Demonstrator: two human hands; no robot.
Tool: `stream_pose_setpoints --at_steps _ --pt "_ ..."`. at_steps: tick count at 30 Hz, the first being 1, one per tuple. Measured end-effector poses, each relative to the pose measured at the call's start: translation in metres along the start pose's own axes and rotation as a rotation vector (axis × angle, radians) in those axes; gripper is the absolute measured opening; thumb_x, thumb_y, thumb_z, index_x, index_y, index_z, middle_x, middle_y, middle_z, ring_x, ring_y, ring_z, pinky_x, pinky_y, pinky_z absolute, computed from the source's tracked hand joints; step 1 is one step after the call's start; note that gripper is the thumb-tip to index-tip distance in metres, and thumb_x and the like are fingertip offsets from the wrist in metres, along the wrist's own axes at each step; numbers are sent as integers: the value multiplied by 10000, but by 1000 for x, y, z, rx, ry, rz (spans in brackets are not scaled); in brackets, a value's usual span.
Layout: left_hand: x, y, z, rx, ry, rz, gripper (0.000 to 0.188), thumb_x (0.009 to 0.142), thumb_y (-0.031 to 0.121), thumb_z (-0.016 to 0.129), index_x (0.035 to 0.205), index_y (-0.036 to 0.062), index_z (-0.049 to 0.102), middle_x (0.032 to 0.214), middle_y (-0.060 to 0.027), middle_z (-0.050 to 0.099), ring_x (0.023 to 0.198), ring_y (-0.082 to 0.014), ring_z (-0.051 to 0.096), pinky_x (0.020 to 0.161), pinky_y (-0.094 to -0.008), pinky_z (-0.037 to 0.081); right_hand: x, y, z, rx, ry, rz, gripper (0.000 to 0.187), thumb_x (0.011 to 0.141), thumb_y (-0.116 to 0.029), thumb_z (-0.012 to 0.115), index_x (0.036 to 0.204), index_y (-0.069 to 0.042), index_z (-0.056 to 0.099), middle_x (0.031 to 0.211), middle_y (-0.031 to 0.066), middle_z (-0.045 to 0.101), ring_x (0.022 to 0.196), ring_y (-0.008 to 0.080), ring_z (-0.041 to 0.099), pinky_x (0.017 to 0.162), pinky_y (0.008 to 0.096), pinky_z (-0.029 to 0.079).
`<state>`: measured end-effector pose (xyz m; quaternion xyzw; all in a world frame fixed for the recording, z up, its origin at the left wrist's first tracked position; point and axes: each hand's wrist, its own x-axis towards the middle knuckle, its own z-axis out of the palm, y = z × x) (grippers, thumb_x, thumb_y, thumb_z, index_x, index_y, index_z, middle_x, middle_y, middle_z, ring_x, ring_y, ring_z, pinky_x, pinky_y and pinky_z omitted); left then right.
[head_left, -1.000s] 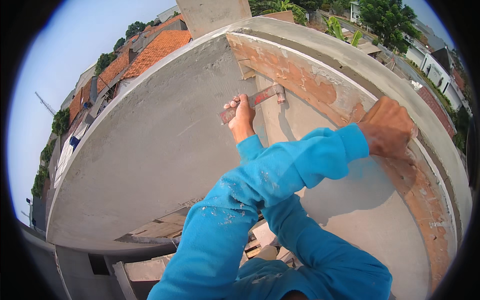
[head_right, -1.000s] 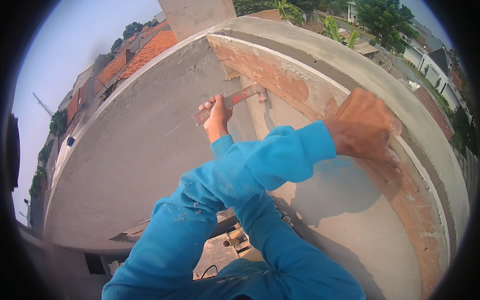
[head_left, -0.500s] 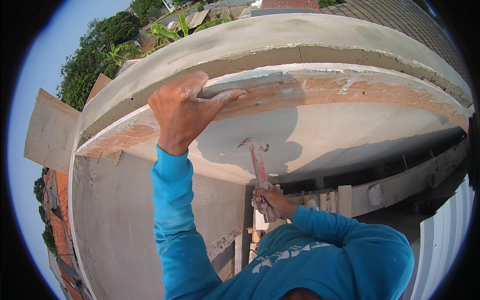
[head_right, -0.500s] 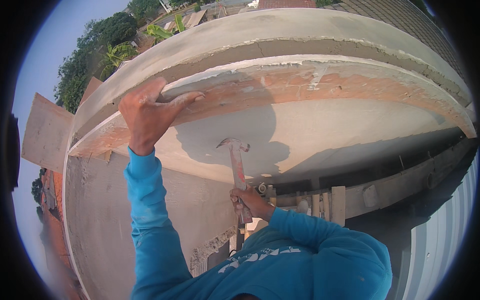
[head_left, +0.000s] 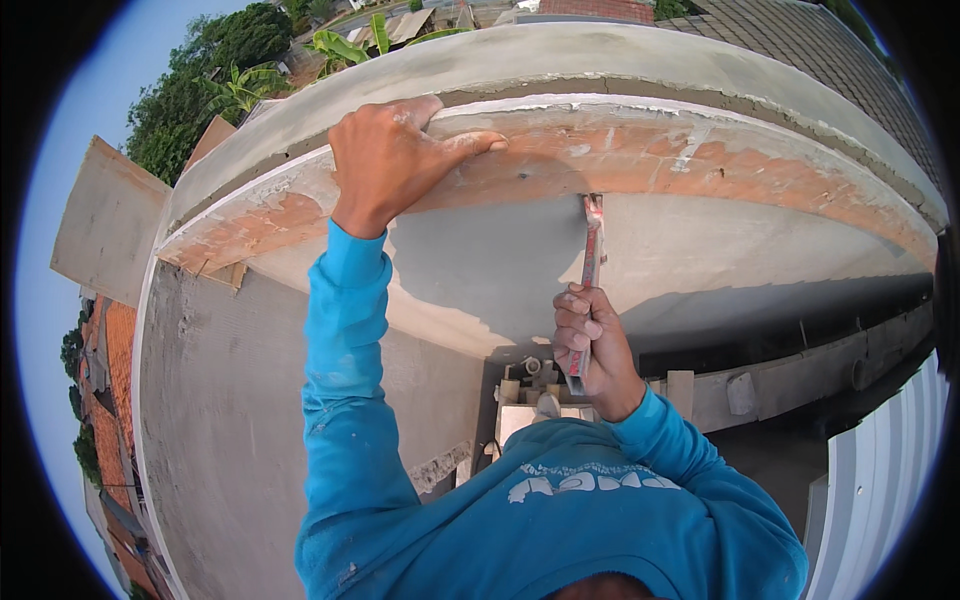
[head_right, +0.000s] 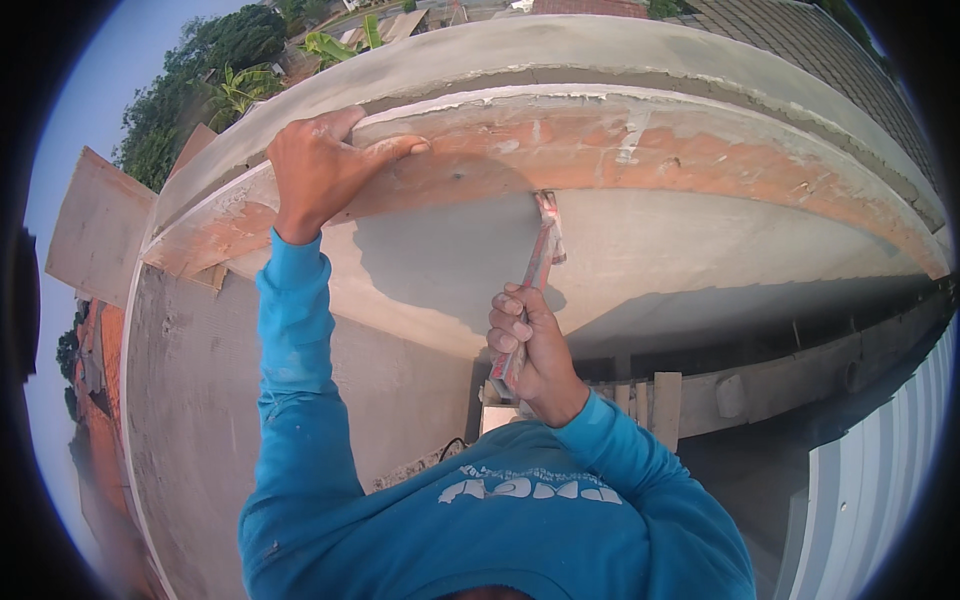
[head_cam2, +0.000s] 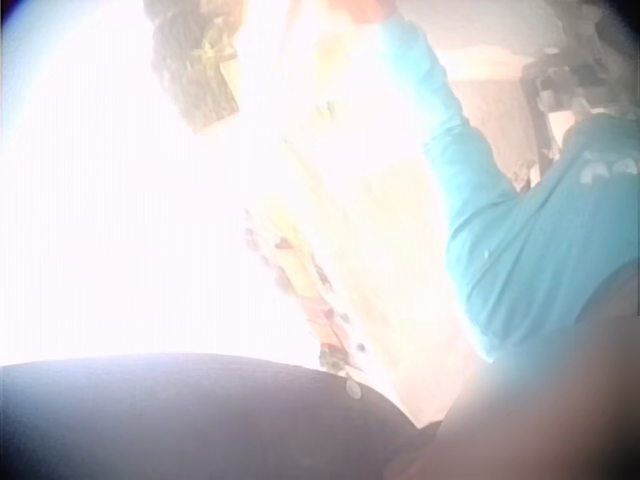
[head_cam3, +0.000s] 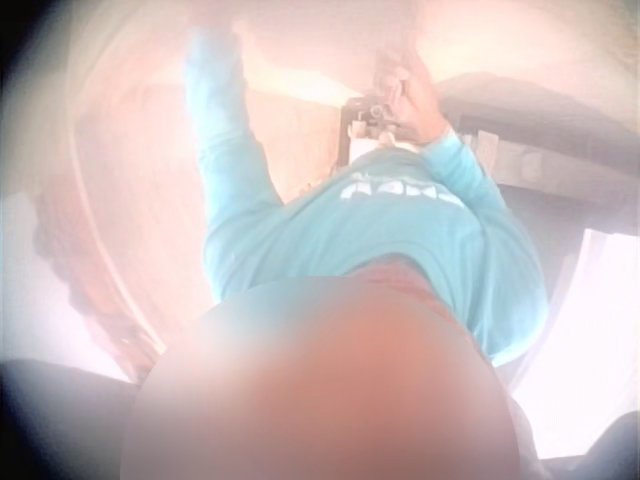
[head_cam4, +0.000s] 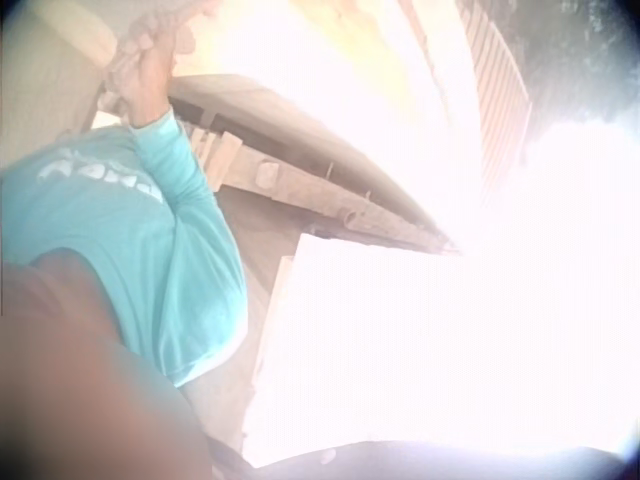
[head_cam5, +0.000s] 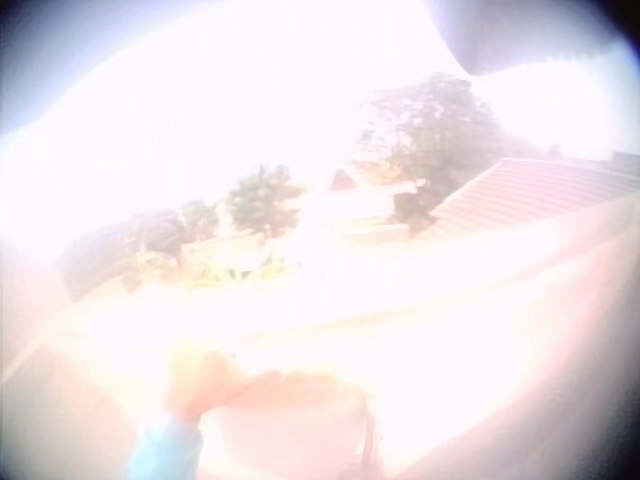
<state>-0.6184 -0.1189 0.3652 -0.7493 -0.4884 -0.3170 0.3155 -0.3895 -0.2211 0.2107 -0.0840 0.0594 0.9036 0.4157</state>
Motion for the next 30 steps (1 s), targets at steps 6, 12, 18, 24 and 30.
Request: stream_pose_setpoints --at_steps 6,12,18,24,30 --pt "-2 1 4 -60 81 -9 703 580 709 786 744 27 752 488 -104 584 408 -247 534 400 -335 378 6 28 37 -53 -119 74 60 974 -162 512 944 -111 520 733 -34 505 481 49 437 426 230 424" --pt "-6 6 -9 46 -3 -21 701 570 672 820 718 -7 728 502 -105 598 416 -229 538 446 -323 442 -9 12 29 -291 -60 122 109 1013 -146 454 966 -75 522 735 -10 478 425 36 434 364 211 457" --pt "-30 35 -23 -14 62 -30 553 587 562 874 685 49 692 545 -77 623 452 -194 585 456 -293 479 -22 -67 -17 -637 -47 266 79 943 -74 545 936 -60 468 650 14 467 351 52 427 277 230 418" --pt "-29 51 -29 -13 -12 -9 515 561 501 906 684 60 670 608 -58 641 497 -175 607 482 -290 504 -29 -67 -29 -665 -14 287 173 904 -62 609 938 -92 443 623 23 468 342 58 417 265 215 365" --pt "-33 87 -37 71 -73 10 486 529 465 911 671 104 618 590 -15 587 503 -169 544 474 -301 426 -36 -76 -44 -811 51 250 199 898 -54 630 978 -98 453 642 26 484 372 54 399 299 226 323"
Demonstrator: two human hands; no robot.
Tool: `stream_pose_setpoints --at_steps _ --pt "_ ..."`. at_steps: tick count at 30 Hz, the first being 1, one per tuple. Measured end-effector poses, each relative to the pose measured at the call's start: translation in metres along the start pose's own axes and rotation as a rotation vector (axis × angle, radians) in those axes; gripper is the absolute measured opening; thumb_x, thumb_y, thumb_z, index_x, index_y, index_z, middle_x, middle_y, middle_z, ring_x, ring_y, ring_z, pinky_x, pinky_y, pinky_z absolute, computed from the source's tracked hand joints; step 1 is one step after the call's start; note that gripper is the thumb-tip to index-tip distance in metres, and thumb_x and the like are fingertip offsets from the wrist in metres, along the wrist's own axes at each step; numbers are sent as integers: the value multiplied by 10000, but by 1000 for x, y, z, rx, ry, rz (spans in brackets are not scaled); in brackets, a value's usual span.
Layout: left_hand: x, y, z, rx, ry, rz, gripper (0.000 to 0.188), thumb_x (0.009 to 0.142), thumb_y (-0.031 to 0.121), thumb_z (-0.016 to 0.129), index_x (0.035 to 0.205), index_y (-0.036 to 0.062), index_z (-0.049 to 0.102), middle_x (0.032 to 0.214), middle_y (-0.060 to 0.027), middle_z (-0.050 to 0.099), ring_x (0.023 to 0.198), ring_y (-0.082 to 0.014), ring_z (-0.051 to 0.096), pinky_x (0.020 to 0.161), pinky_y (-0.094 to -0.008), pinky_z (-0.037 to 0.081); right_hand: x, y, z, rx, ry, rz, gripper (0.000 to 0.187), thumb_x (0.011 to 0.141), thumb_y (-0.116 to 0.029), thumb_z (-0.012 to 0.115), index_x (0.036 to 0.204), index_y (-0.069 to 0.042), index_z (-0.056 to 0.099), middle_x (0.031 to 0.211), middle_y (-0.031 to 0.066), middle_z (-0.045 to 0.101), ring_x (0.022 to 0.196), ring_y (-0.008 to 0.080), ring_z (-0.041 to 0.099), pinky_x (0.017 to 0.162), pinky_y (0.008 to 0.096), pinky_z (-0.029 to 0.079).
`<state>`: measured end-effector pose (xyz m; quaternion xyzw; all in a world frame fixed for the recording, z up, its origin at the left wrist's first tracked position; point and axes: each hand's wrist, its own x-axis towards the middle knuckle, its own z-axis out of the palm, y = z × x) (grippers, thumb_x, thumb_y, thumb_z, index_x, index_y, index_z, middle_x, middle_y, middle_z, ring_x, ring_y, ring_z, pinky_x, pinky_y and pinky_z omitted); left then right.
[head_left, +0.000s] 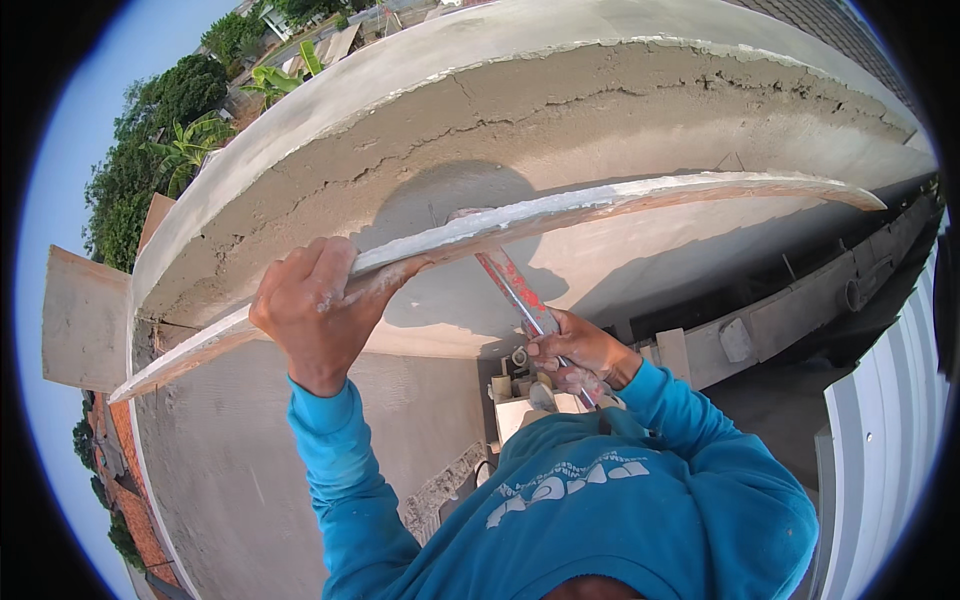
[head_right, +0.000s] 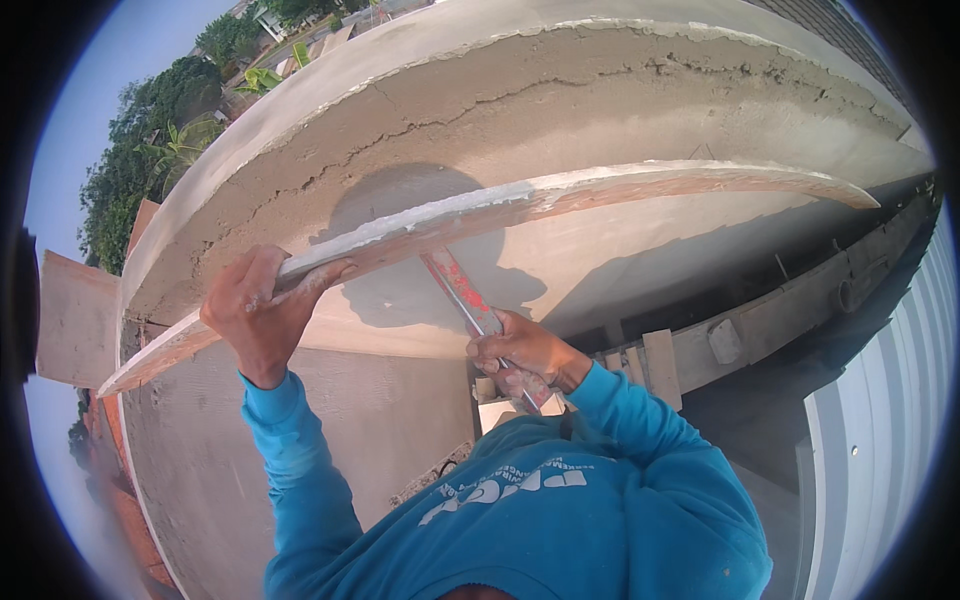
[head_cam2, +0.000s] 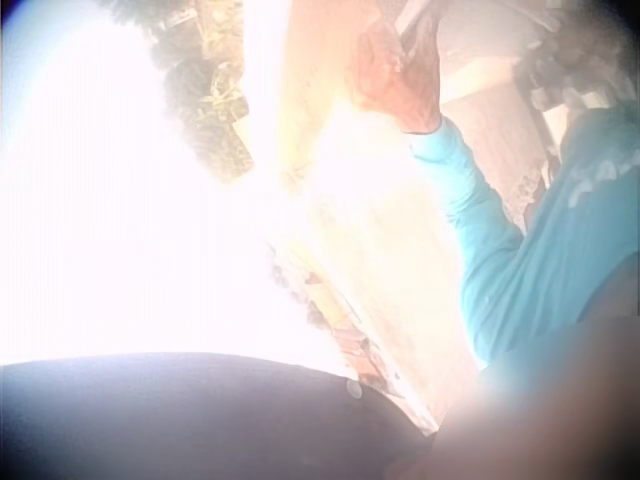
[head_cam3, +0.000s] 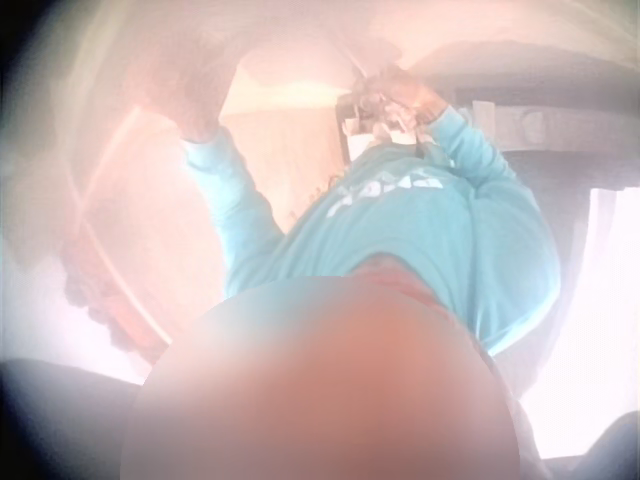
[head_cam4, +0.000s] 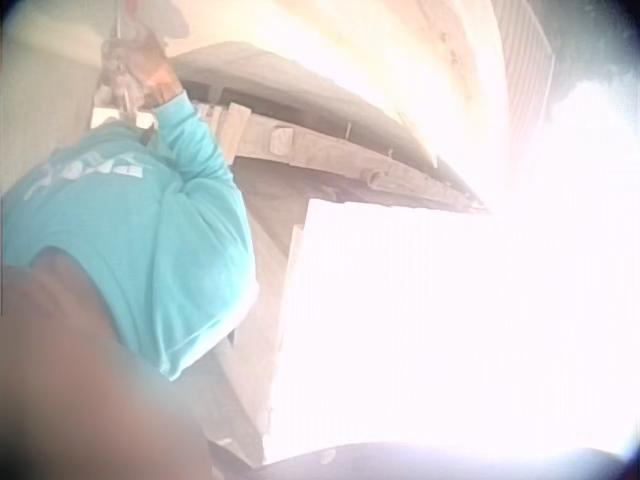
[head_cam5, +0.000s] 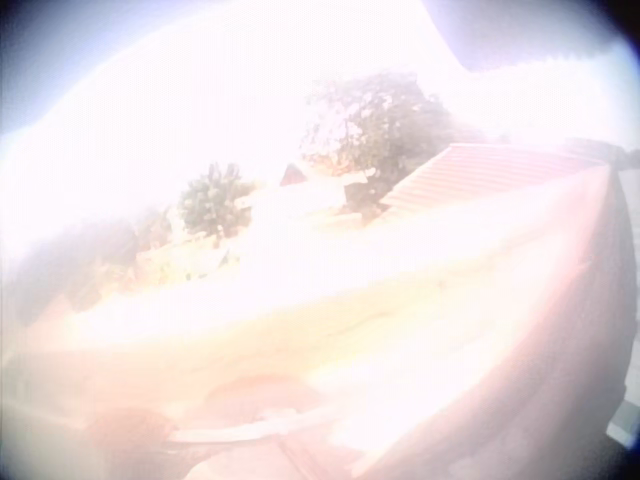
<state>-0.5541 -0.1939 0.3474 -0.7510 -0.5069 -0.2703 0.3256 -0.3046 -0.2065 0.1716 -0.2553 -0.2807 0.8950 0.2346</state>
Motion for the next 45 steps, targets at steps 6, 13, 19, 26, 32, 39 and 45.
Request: stream_pose_setpoints --at_steps 6,13,19,26,32,39,45 --pt "-6 32 -5 67 -117 92 486 533 430 911 659 118 561 596 10 553 511 -154 484 499 -299 347 -8 16 -8 102 -65 9 210 889 -55 624 1020 -83 462 668 18 485 399 52 422 305 227 354" --pt "-7 65 -28 182 -296 159 485 531 409 906 648 116 537 604 22 542 532 -154 491 510 -306 367 1 48 -17 108 -239 47 109 852 -98 571 907 -52 489 669 -2 479 435 38 413 354 217 350" --pt "-21 77 -28 243 -392 236 468 567 469 848 662 137 532 605 27 491 546 -164 484 529 -318 354 -3 61 -23 221 -286 138 104 875 -112 593 856 -54 509 651 -18 477 429 23 412 338 196 343" --pt "-28 90 -23 201 -425 293 458 581 470 833 692 139 536 608 17 479 551 -165 487 537 -321 355 -2 80 -40 297 -336 179 156 857 -108 569 986 -39 516 703 -8 473 459 27 368 361 195 305" --pt "-39 92 -24 198 -433 331 448 663 486 802 690 125 538 616 10 490 563 -169 497 556 -315 374 -8 89 -41 267 -317 177 167 869 -123 580 998 -43 511 705 -4 474 460 44 392 363 217 335" --pt "-40 100 -23 234 -348 471 469 625 538 799 673 152 536 588 32 485 543 -146 513 531 -297 375 -9 101 -46 365 -169 166 148 901 -158 609 941 -66 502 695 -11 473 473 43 407 372 214 343" --pt "-36 97 -32 307 -302 516 441 729 547 748 677 149 566 614 30 550 561 -144 555 550 -278 411 0 156 -94 611 95 217 178 936 -230 573 914 -87 469 733 11 490 509 60 437 410 214 364"
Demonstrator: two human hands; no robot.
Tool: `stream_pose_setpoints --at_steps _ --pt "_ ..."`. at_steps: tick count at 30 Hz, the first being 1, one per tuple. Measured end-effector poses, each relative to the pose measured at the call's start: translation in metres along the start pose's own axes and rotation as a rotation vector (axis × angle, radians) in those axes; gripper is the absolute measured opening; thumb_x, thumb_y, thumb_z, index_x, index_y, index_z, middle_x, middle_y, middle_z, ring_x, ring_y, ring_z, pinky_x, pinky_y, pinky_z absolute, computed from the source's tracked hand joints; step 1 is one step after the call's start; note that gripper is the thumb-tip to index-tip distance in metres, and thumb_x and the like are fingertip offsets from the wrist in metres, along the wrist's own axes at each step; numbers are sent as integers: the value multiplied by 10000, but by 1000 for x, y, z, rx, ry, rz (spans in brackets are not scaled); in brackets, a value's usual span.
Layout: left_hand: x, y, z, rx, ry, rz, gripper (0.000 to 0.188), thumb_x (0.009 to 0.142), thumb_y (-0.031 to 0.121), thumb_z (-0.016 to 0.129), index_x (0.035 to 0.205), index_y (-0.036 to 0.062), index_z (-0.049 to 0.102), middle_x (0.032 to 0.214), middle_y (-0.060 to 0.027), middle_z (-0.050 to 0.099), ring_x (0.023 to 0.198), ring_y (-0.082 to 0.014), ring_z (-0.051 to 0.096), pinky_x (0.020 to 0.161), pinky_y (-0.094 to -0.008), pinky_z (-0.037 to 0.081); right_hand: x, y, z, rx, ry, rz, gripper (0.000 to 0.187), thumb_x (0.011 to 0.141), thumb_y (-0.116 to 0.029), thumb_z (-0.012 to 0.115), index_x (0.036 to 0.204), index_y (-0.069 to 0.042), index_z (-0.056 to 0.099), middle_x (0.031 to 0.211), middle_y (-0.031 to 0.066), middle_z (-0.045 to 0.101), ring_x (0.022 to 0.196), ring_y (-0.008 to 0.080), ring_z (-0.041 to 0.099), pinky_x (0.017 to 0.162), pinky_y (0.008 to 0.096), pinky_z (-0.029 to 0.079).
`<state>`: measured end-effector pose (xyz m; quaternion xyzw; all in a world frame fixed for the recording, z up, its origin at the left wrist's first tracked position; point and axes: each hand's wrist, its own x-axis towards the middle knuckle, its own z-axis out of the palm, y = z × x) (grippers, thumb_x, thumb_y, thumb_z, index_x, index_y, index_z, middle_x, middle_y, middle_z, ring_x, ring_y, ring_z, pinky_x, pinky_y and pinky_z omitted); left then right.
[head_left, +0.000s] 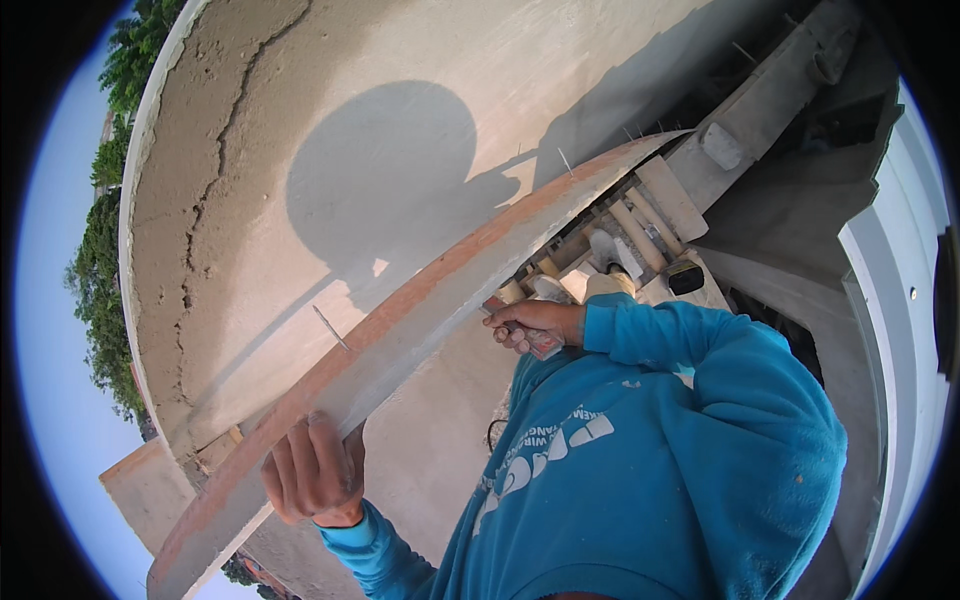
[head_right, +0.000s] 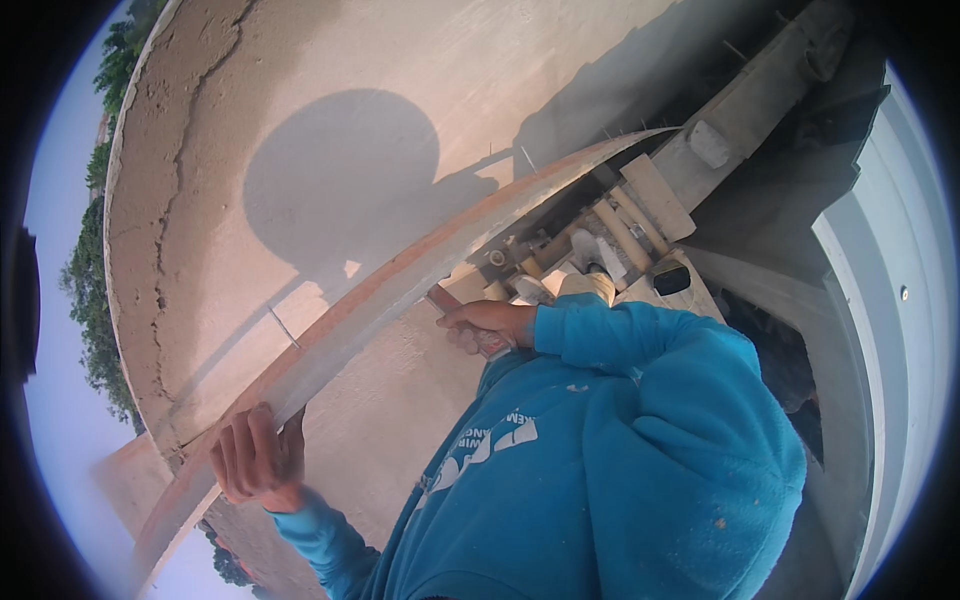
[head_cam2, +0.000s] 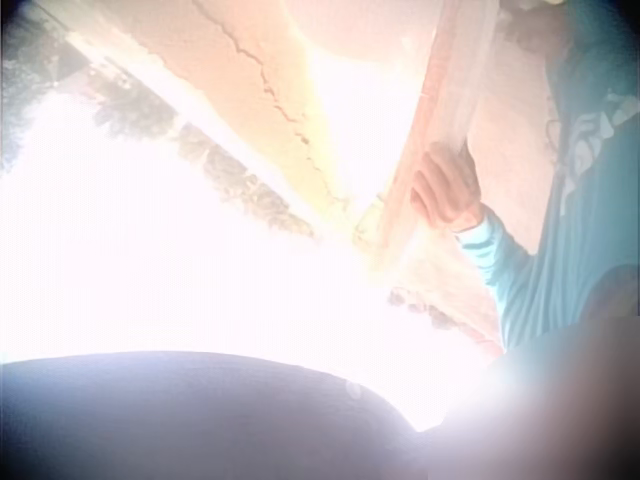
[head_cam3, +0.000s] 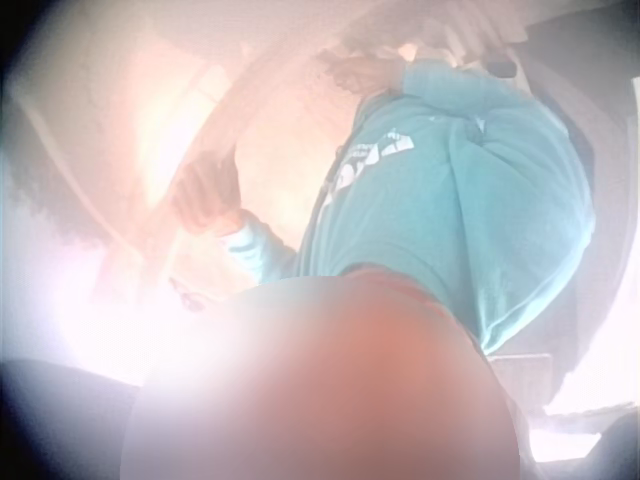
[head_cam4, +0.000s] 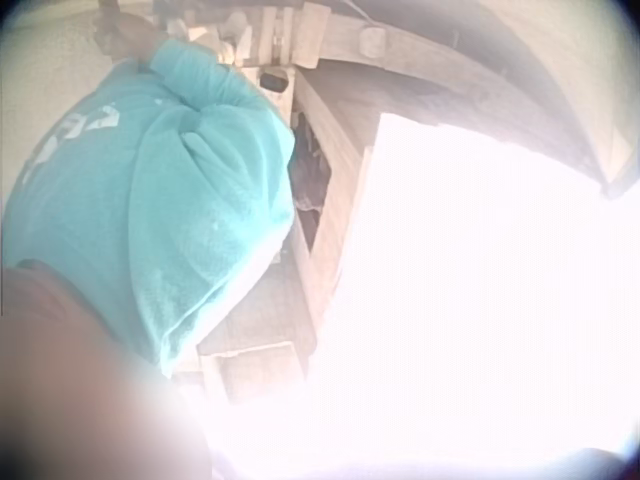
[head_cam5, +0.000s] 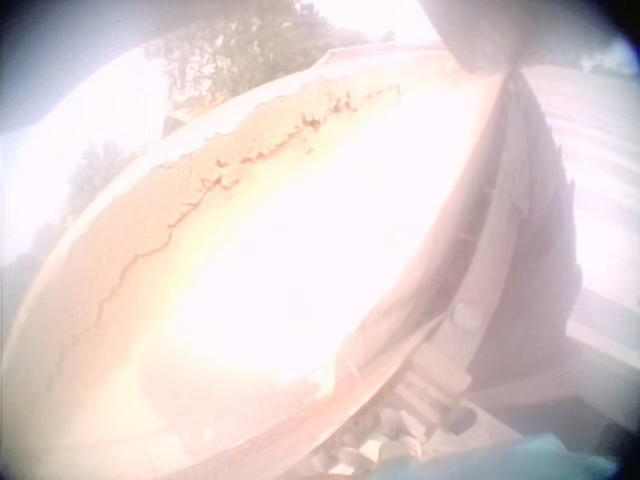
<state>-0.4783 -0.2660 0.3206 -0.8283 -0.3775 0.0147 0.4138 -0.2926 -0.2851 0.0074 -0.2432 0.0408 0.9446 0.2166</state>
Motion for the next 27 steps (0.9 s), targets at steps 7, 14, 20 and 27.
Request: stream_pose_setpoints --at_steps 7,14,20,27 --pt "-13 2 -8 15 -9 13 368 750 489 747 711 143 629 656 11 618 580 -161 589 558 -289 428 -30 5 -85 586 300 -297 404 943 -480 490 987 -79 478 742 57 515 510 104 482 424 242 432" --pt "-24 5 -14 64 -16 25 269 794 387 759 742 142 662 714 0 671 650 -163 653 611 -279 473 -50 -37 -136 904 620 -878 565 932 -658 442 1189 -157 476 776 112 574 527 143 516 449 259 475" --pt "-26 11 -21 122 22 111 122 827 228 720 779 121 689 734 -3 689 678 -146 679 612 -264 475 -57 -67 -144 486 758 -1057 589 875 -674 547 1239 -225 436 851 107 613 543 145 537 495 276 488" --pt "-38 14 -35 147 -17 114 30 803 102 688 822 112 709 775 -18 713 718 -158 694 646 -273 479 -12 -76 -179 439 775 -891 266 877 -296 668 1058 -122 577 789 65 626 583 180 589 518 326 509"
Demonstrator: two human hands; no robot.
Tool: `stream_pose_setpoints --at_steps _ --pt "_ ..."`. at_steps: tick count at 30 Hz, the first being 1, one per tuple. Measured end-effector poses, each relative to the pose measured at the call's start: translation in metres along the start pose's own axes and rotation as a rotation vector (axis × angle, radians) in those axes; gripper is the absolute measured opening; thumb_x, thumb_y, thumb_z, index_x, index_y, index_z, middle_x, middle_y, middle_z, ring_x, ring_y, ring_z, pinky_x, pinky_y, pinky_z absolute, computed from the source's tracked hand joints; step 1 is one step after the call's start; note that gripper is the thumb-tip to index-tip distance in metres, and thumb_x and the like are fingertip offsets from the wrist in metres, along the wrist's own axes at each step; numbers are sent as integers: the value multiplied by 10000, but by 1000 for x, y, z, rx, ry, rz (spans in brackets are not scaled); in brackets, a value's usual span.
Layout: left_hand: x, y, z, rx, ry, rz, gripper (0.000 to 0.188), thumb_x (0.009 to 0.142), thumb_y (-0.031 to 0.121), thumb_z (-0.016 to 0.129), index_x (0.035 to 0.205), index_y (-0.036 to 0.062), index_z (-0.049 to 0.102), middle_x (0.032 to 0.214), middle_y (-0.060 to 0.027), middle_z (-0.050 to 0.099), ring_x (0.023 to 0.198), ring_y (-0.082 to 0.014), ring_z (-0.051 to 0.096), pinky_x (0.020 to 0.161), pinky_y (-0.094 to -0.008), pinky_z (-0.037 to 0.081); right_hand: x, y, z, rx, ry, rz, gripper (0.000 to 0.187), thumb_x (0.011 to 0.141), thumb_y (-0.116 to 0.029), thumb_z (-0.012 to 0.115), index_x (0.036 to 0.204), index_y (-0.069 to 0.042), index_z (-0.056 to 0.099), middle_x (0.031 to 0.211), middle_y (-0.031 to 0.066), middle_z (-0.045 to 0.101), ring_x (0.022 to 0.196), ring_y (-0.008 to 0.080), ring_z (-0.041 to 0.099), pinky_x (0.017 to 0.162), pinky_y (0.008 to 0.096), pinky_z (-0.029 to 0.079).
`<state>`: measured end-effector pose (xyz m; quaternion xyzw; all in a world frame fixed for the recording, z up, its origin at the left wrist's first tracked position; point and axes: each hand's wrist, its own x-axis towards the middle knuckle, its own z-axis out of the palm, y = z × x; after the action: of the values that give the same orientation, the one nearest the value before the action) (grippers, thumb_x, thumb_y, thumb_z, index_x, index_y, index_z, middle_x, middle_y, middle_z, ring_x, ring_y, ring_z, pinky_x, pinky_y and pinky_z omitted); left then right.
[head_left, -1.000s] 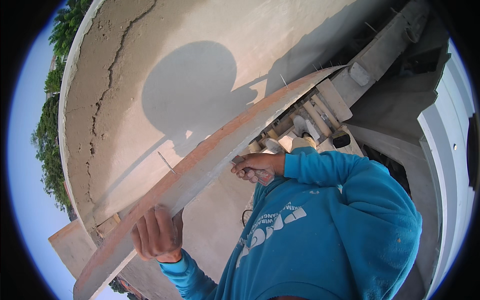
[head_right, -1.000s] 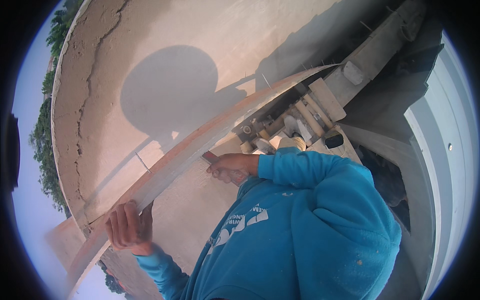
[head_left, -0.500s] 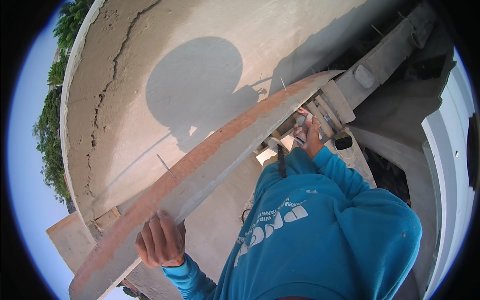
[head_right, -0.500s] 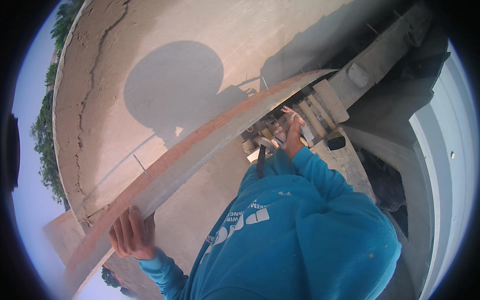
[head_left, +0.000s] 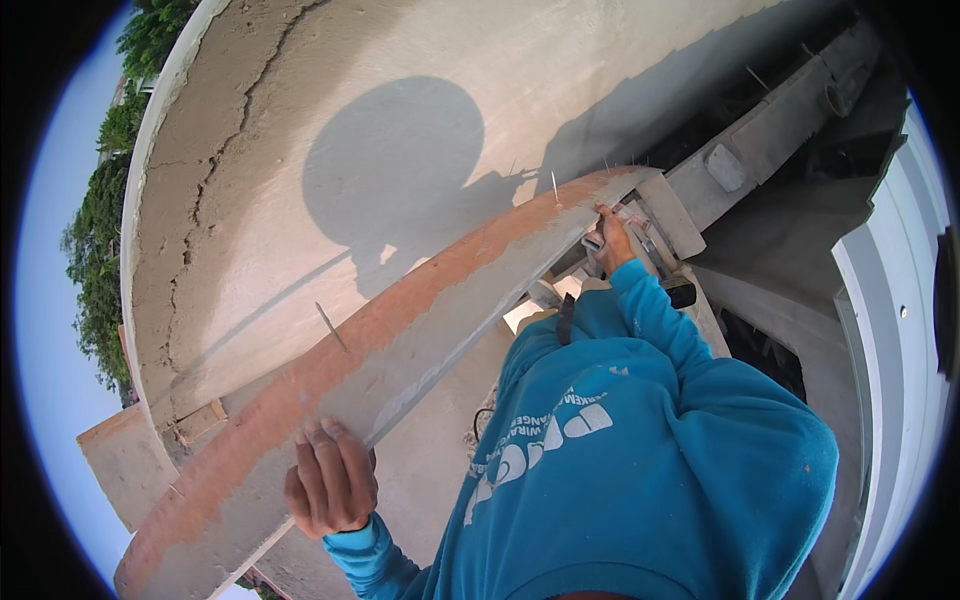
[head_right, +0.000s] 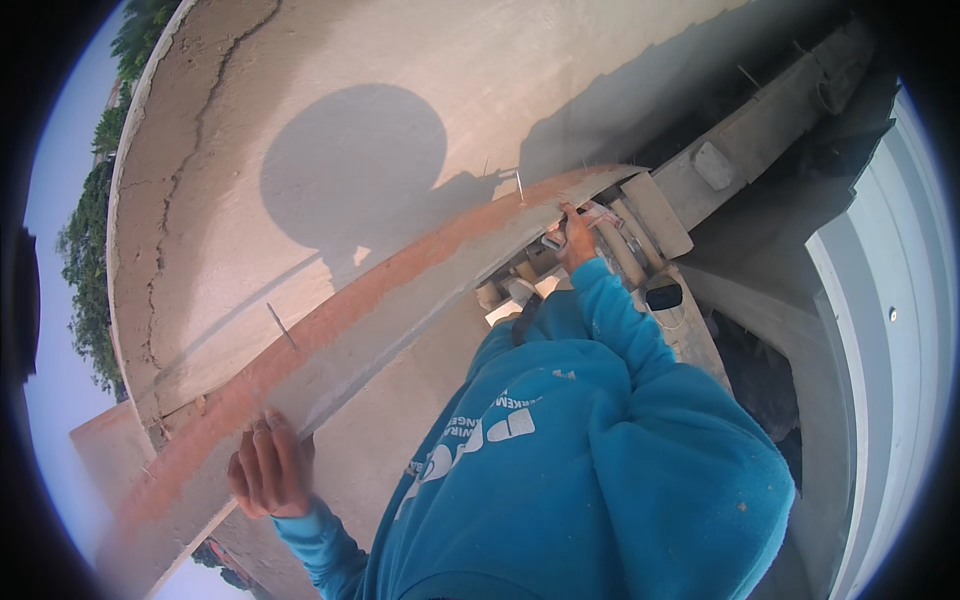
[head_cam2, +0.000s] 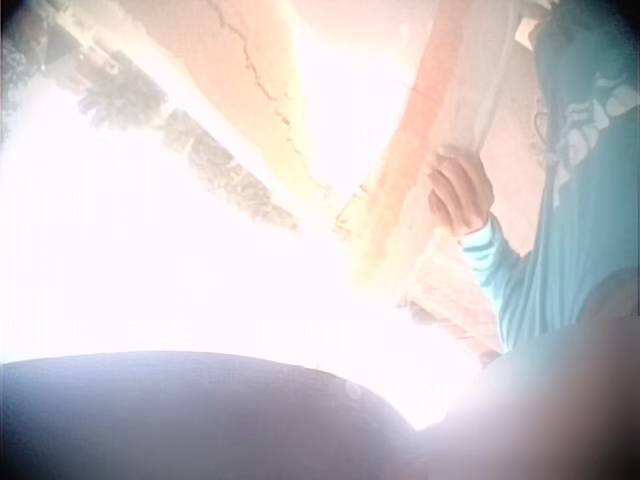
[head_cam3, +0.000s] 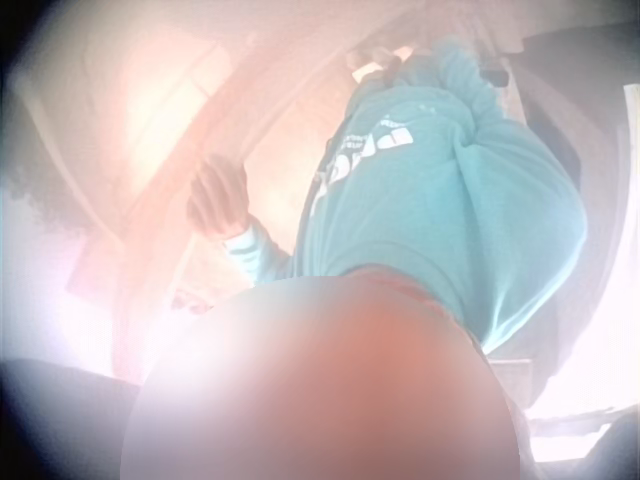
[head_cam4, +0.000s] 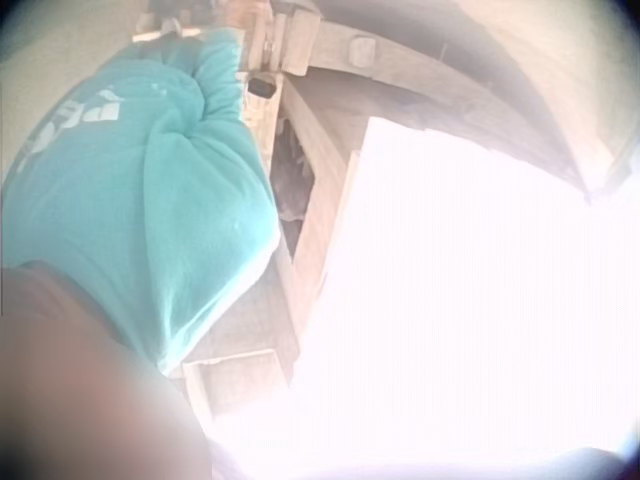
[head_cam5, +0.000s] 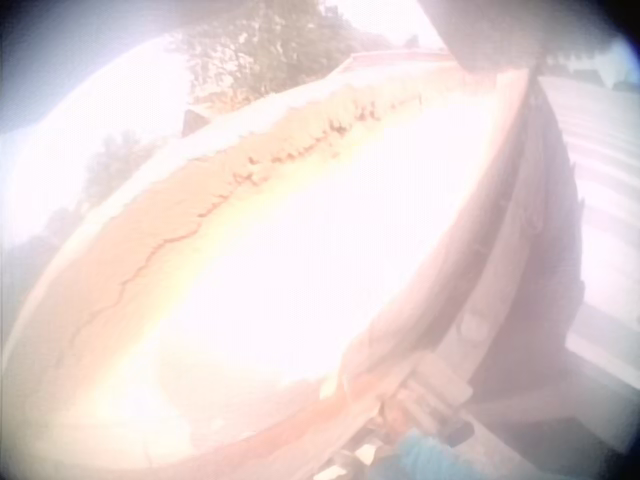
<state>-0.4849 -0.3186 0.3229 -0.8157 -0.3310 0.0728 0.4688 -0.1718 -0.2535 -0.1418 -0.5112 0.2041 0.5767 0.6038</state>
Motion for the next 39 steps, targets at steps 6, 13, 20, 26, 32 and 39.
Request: stream_pose_setpoints --at_steps 6,13,20,26,32,39 --pt "-31 -6 -8 -32 -49 -69 103 792 85 719 894 103 709 875 -32 731 803 -187 700 686 -304 485 -1 4 -10 -56 -13 37 301 826 -161 687 1041 8 562 828 111 644 631 231 639 505 371 543" --pt "-62 3 -1 -122 -46 -267 103 796 60 683 897 75 697 869 -48 722 813 -232 699 697 -359 480 -27 -9 6 -102 76 -67 369 814 -130 689 1077 92 555 924 151 655 705 275 687 545 407 599" --pt "-89 20 29 -225 -2 -469 428 996 440 450 930 82 677 896 -49 699 873 -251 674 776 -401 470 -49 -42 12 -56 71 -195 409 813 -117 688 1082 145 526 960 198 641 702 292 702 480 373 607" --pt "-94 55 42 -380 -56 -695 402 790 427 712 1013 100 635 1123 -127 611 1121 -338 566 1026 -554 362 -38 -65 -2 -62 118 -276 464 806 -138 699 1084 171 492 956 216 631 655 297 699 392 357 584" --pt "-77 85 46 -370 -115 -823 744 586 556 845 1197 241 562 1462 -211 394 1412 -382 295 1098 -742 84 -17 -88 -34 -32 137 -338 576 799 -155 697 1159 186 405 965 232 616 612 286 677 387 377 580" --pt "-85 86 39 -230 49 -1199 1090 621 519 840 1463 41 339 1543 -287 219 1444 -459 174 1152 -606 177 7 -115 -74 -73 146 -348 556 795 -142 694 1159 178 422 993 230 611 692 318 692 479 428 620"
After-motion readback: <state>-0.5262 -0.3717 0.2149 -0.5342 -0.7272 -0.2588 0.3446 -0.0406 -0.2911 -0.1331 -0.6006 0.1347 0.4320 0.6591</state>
